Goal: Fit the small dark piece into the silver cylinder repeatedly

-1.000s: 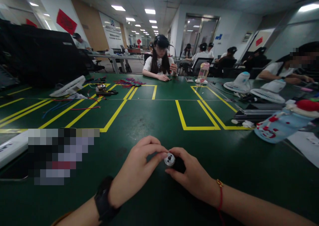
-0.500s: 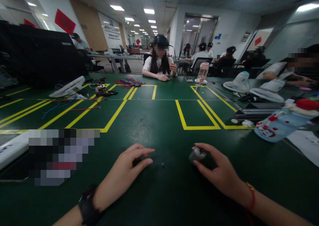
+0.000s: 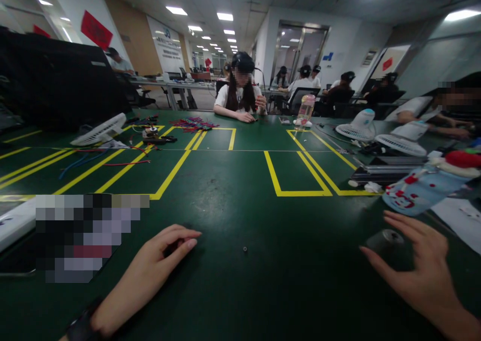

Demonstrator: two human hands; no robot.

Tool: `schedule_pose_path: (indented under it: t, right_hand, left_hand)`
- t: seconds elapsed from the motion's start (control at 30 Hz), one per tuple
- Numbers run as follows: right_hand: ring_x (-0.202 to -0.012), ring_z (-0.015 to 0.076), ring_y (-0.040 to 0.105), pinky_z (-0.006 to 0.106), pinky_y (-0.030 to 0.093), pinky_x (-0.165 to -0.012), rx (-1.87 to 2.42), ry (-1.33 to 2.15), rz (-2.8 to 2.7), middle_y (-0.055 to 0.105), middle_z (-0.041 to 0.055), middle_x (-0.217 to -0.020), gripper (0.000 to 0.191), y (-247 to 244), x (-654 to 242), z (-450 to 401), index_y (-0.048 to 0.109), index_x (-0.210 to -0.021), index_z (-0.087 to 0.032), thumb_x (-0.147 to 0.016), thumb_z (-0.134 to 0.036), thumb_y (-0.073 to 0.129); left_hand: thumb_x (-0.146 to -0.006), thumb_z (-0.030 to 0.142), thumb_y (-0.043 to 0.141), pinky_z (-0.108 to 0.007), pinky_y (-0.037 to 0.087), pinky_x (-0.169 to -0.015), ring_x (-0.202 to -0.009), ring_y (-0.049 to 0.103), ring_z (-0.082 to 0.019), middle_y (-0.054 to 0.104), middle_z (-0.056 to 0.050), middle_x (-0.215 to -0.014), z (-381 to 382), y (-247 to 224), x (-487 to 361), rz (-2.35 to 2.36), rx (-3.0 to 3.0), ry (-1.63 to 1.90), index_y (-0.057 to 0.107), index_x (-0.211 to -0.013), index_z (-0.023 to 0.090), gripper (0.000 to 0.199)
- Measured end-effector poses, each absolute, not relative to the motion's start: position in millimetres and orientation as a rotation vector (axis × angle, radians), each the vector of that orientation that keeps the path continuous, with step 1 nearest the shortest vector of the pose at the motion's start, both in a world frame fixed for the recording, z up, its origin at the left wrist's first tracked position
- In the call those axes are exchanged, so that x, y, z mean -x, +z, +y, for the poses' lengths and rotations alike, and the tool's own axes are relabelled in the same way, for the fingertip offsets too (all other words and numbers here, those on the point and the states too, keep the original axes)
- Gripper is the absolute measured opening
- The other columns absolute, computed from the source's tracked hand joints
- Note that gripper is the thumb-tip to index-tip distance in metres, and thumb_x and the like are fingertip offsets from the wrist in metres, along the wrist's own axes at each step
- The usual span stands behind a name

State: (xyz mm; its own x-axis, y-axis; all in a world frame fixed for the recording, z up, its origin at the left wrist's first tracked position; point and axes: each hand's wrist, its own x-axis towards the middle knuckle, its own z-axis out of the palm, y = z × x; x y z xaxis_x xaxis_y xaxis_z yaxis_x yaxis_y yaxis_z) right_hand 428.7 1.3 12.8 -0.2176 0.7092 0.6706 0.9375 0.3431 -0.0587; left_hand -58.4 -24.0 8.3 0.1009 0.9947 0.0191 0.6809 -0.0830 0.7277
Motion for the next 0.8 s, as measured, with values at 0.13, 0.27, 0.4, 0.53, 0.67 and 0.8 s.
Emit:
schedule_pose_path:
  t: [0.13,0.27,0.4,0.53,0.67,0.8]
  right_hand:
    - [-0.115,0.0225,0.045,0.042,0.033,-0.096,1.175,-0.056,-2.406,0.053,0.0029,-0.124,0.037,22,-320,6,0.054,-0.118,-0.031,-0.082,-0.037,0.060]
    - [-0.107,0.0185,0.047,0.039,0.033,-0.091,1.084,0.429,-2.495,0.059,-0.0025,-0.113,0.029,19,-231,16,0.061,-0.111,-0.035,-0.084,-0.046,0.056]
    - [-0.092,0.0122,0.053,0.035,0.035,-0.087,1.008,0.518,-2.514,0.064,-0.0040,-0.093,0.016,28,-228,19,0.065,-0.092,-0.029,-0.090,-0.034,0.049]
    - [-0.096,0.0144,0.055,0.033,0.041,-0.085,1.148,0.130,-2.353,0.063,0.0021,-0.099,0.019,49,-316,16,0.063,-0.101,-0.025,-0.088,-0.031,0.052]
    - [-0.090,0.0189,0.062,0.037,0.046,-0.081,1.555,-0.217,-2.166,0.066,0.0060,-0.100,0.023,60,-425,16,0.067,-0.096,-0.027,-0.083,-0.042,0.056]
    - [-0.079,0.0199,0.066,0.036,0.048,-0.067,1.965,0.022,-2.091,0.069,0.0076,-0.098,0.030,58,-481,15,0.070,-0.095,-0.031,-0.079,-0.052,0.055]
  left_hand:
    - [-0.089,0.043,0.053,-0.031,0.047,-0.087,-0.099,0.060,-0.021,0.062,-0.001,-0.109,-24,7,58,1.642,-1.838,0.720,0.063,-0.108,0.028,0.027]
    - [-0.088,0.043,0.054,-0.033,0.045,-0.089,-0.101,0.059,-0.021,0.062,-0.001,-0.108,-23,3,60,1.643,-1.874,0.705,0.064,-0.107,0.028,0.026]
    - [-0.089,0.043,0.053,-0.034,0.045,-0.090,-0.102,0.059,-0.021,0.061,-0.001,-0.110,-23,0,63,1.645,-1.873,0.708,0.063,-0.109,0.029,0.026]
    - [-0.089,0.044,0.052,-0.033,0.047,-0.087,-0.099,0.060,-0.021,0.062,-0.002,-0.107,-24,2,61,1.622,-1.852,0.733,0.063,-0.108,0.028,0.027]
    - [-0.089,0.045,0.053,-0.033,0.047,-0.086,-0.097,0.060,-0.021,0.063,-0.002,-0.105,-24,6,58,1.613,-1.832,0.745,0.064,-0.105,0.027,0.027]
    - [-0.088,0.045,0.054,-0.033,0.047,-0.087,-0.099,0.060,-0.021,0.063,-0.002,-0.106,-24,6,58,1.629,-1.822,0.744,0.065,-0.103,0.027,0.026]
